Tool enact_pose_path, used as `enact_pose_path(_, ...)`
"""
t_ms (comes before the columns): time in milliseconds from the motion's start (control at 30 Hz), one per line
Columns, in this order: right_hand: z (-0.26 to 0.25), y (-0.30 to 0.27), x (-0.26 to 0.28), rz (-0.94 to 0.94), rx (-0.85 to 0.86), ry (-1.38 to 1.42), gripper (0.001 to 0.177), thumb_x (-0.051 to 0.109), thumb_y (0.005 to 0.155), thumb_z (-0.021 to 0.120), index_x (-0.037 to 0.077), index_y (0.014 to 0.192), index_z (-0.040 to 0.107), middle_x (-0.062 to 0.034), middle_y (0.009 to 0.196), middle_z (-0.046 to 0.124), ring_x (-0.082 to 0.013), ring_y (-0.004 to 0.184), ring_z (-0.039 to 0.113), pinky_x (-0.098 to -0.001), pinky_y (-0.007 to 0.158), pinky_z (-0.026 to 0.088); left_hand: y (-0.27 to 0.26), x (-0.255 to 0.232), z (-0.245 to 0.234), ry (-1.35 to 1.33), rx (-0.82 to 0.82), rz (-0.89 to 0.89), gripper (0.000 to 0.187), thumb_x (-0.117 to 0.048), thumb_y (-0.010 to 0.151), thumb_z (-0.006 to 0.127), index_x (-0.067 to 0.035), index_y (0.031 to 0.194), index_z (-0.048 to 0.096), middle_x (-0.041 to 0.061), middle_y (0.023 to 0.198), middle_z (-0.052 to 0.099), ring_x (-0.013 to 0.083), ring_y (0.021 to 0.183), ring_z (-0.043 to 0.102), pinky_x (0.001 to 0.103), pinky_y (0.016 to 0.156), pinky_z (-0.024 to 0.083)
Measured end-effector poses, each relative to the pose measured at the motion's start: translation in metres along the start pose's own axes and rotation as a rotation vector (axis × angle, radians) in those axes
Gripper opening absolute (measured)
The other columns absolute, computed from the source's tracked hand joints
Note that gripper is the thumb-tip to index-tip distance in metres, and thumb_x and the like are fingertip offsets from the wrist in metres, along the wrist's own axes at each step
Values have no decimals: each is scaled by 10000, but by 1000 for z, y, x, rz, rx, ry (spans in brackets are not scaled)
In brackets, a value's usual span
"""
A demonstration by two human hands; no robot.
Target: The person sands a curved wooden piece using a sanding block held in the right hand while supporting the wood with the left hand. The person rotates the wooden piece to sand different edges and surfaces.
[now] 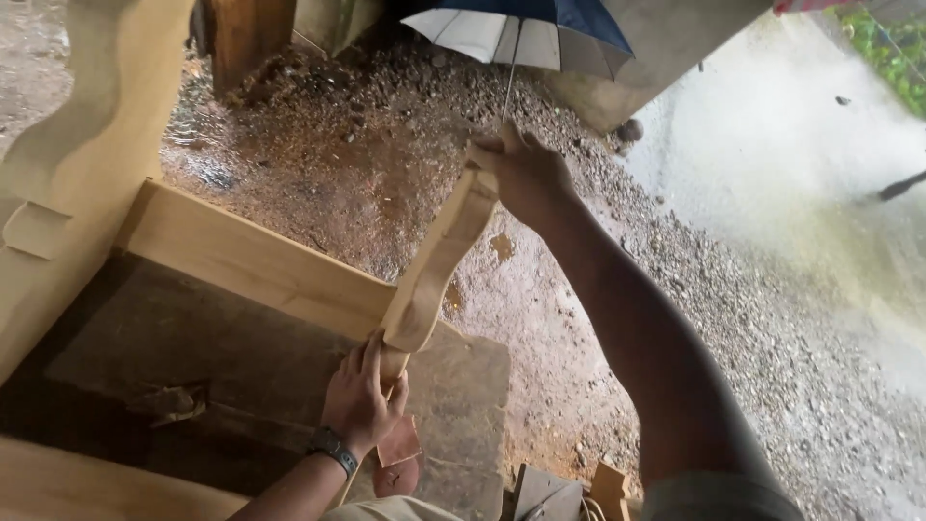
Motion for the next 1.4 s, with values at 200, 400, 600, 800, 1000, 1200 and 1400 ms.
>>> enact_pose_path(200,-33,0,28,-89,118,7,254,255,1177,814,113,1388,799,-246,1729,556,-261,968,786,-356,532,755,9,6,1,-12,2,-16,859,-428,1067,735,-24,1797,530,283,1604,741,488,1298,785,633,986,690)
enact_pose_path(400,-24,7,-3,142,284,161,497,123,1166,784,356,1603,828,-114,1548,631,-257,963,683,-362,666,672,2,5,7,9,58,-39,899,-429,1036,762,-70,1822,512,234,1586,747,455,1294,774,618,1009,670)
enact_pose_path(600,4,-3,-2,86,376,362,903,-205,1095,554,320,1822,661,-206,1488,590,-310,1124,656,-387,908,648,3,5,4,-49,74,-63,886,-433,1073,731,-81,1845,477,232,1555,743,445,1288,774,610,1000,699)
enact_pose_path(800,-2,-18,-4,66,104,370,356,292,1289,627,260,1625,741,-131,1328,602,-209,1029,643,-298,701,675,0,4,1,-9,26,-53,892,-433,1057,753,-99,1844,498,236,1611,741,447,1317,779,612,980,700)
enact_pose_path(1000,7,-22,-25,171,58,404,527,278,1285,594,358,1804,634,-100,1405,601,-132,783,511,-257,463,489,6,-2,2,-37,62,-16,841,-406,1079,733,-61,1814,515,259,1617,743,466,1336,785,624,1005,713)
enact_pose_path(1200,11,-36,-3,66,-42,402,440,133,1246,668,157,1684,642,-270,1701,562,-371,1355,770,-296,843,821,7,0,-9,5,-41,12,821,-407,1056,779,-37,1761,578,227,1503,781,429,1253,802,590,925,713)
enact_pose_path(1400,27,-44,-23,-21,-306,262,402,230,1301,634,245,1688,742,-127,1399,610,-147,904,670,-208,508,644,2,1,0,34,13,-10,846,-421,1030,780,-49,1761,571,233,1459,773,442,1180,806,587,904,702)
Point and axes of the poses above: each hand's wrist, its own y-axis towards the middle knuckle, its own z-axis out of the palm, x = y × z, the point moved 10 cm from there along y, towards the middle knuckle
